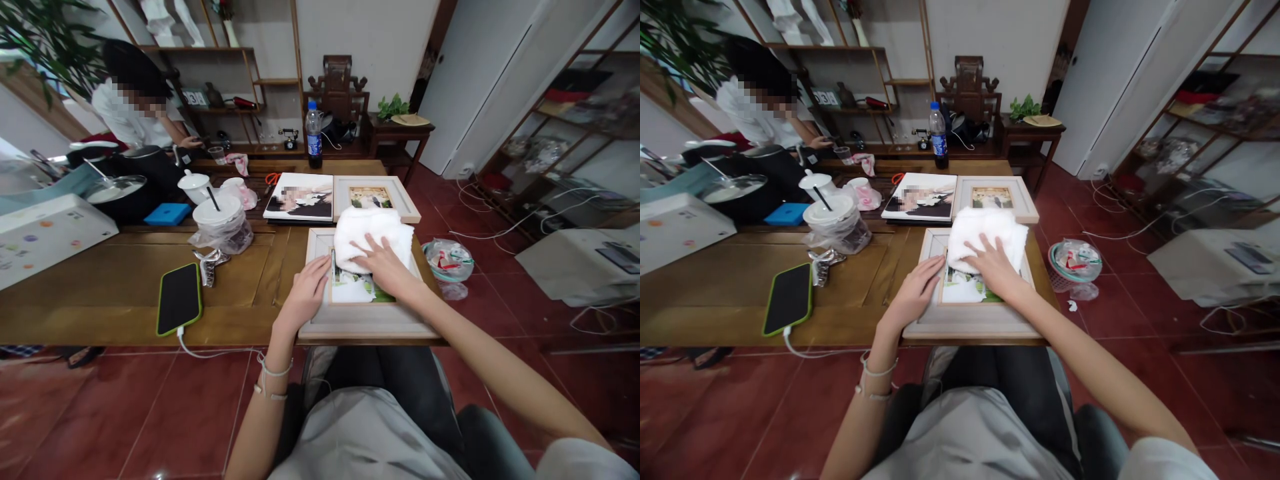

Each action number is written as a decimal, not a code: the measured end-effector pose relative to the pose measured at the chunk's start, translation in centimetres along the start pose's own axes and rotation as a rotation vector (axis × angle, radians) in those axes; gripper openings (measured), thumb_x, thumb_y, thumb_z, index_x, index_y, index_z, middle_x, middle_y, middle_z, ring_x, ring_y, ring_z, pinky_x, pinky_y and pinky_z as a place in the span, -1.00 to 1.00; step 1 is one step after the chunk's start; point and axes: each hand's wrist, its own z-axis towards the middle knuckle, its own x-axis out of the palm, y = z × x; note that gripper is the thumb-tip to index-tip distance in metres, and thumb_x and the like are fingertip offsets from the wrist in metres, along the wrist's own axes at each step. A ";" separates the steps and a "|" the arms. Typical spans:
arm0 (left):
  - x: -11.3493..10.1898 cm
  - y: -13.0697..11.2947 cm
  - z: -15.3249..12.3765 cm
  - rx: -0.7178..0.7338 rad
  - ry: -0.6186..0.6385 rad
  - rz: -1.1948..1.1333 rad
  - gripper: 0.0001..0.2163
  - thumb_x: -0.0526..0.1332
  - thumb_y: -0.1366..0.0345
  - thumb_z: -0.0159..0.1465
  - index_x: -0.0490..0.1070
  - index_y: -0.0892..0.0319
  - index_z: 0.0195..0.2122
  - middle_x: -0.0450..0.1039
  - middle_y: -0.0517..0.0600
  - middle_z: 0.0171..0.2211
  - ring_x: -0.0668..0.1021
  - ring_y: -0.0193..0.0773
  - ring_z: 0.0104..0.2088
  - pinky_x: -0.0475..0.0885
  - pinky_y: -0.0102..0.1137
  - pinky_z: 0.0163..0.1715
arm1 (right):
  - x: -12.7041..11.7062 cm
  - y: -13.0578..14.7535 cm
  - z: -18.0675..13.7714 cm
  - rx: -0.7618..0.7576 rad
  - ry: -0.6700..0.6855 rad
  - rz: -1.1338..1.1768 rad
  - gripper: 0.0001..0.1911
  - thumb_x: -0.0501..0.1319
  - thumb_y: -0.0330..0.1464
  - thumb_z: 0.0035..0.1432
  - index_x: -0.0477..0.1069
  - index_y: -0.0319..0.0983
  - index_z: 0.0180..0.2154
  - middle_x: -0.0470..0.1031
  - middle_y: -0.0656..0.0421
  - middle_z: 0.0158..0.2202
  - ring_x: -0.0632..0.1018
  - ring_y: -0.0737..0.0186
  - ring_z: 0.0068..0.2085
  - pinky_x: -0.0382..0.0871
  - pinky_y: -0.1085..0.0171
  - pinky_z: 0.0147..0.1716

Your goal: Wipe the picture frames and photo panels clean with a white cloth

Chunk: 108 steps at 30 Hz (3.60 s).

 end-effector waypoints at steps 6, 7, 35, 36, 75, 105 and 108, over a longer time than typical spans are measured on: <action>0.1 0.1 -0.1 0.024 -0.014 -0.005 -0.61 -0.05 0.34 0.35 0.21 0.12 0.20 0.25 0.07 0.20 0.27 -0.14 0.22 0.18 -0.07 0.20 | -1.6 3.9 -4.9 -0.087 0.127 0.158 -0.24 -0.01 -0.73 -0.16 0.31 -0.21 0.11 0.18 0.06 0.26 0.08 -0.14 0.28 0.01 -0.24 0.14; 0.1 0.1 -0.1 0.029 -0.015 -0.006 -0.61 -0.05 0.34 0.35 0.21 0.12 0.20 0.25 0.07 0.20 0.27 -0.14 0.22 0.18 -0.07 0.20 | -2.0 4.7 -6.0 -0.089 0.158 0.186 -0.24 -0.01 -0.73 -0.16 0.31 -0.21 0.12 0.17 0.06 0.26 0.07 -0.13 0.29 0.01 -0.23 0.15; -0.1 -0.1 -0.1 0.004 0.004 -0.007 -0.61 -0.04 0.34 0.35 0.21 0.15 0.20 0.23 0.07 0.21 0.25 -0.16 0.23 0.16 -0.12 0.21 | 0.6 -1.4 2.6 0.079 -0.127 -0.076 -0.24 -0.04 -0.74 -0.11 0.26 -0.22 0.15 0.02 0.11 0.33 -0.12 -0.19 0.32 -0.19 -0.32 0.17; -0.1 -0.1 -0.1 0.003 0.003 -0.008 -0.61 -0.04 0.35 0.35 0.21 0.15 0.20 0.24 0.07 0.21 0.25 -0.17 0.23 0.16 -0.12 0.21 | 0.7 -1.2 2.7 0.086 -0.116 -0.075 -0.24 -0.04 -0.73 -0.11 0.28 -0.19 0.14 0.04 0.14 0.32 -0.12 -0.21 0.32 -0.20 -0.35 0.15; 0.0 0.0 0.0 0.032 -0.029 -0.033 -0.62 -0.02 0.38 0.33 0.25 0.16 0.17 0.27 0.09 0.19 0.28 -0.15 0.21 0.18 -0.09 0.20 | -0.7 -1.5 2.5 0.043 -0.065 0.082 -0.21 -0.02 -0.72 -0.14 0.22 -0.23 0.18 0.04 0.08 0.32 -0.08 -0.12 0.33 -0.10 -0.26 0.18; 0.0 -0.2 0.0 0.017 -0.064 -0.071 -0.64 -0.02 0.38 0.32 0.29 0.18 0.13 0.31 0.11 0.15 0.31 -0.14 0.19 0.19 -0.08 0.20 | -3.2 4.2 -8.0 -0.067 0.273 0.410 -0.10 -0.07 -0.73 -0.28 0.25 -0.15 0.16 0.01 0.16 0.33 -0.08 0.10 0.33 -0.10 -0.07 0.26; 0.1 -0.1 0.0 0.017 -0.073 -0.081 -0.64 -0.05 0.35 0.35 0.28 0.16 0.14 0.32 0.10 0.15 0.31 -0.16 0.19 0.18 -0.09 0.21 | -1.1 2.1 -5.5 -0.038 0.128 0.305 -0.12 -0.05 -0.73 -0.25 0.21 -0.21 0.18 -0.03 0.06 0.34 -0.09 0.04 0.33 -0.13 -0.13 0.24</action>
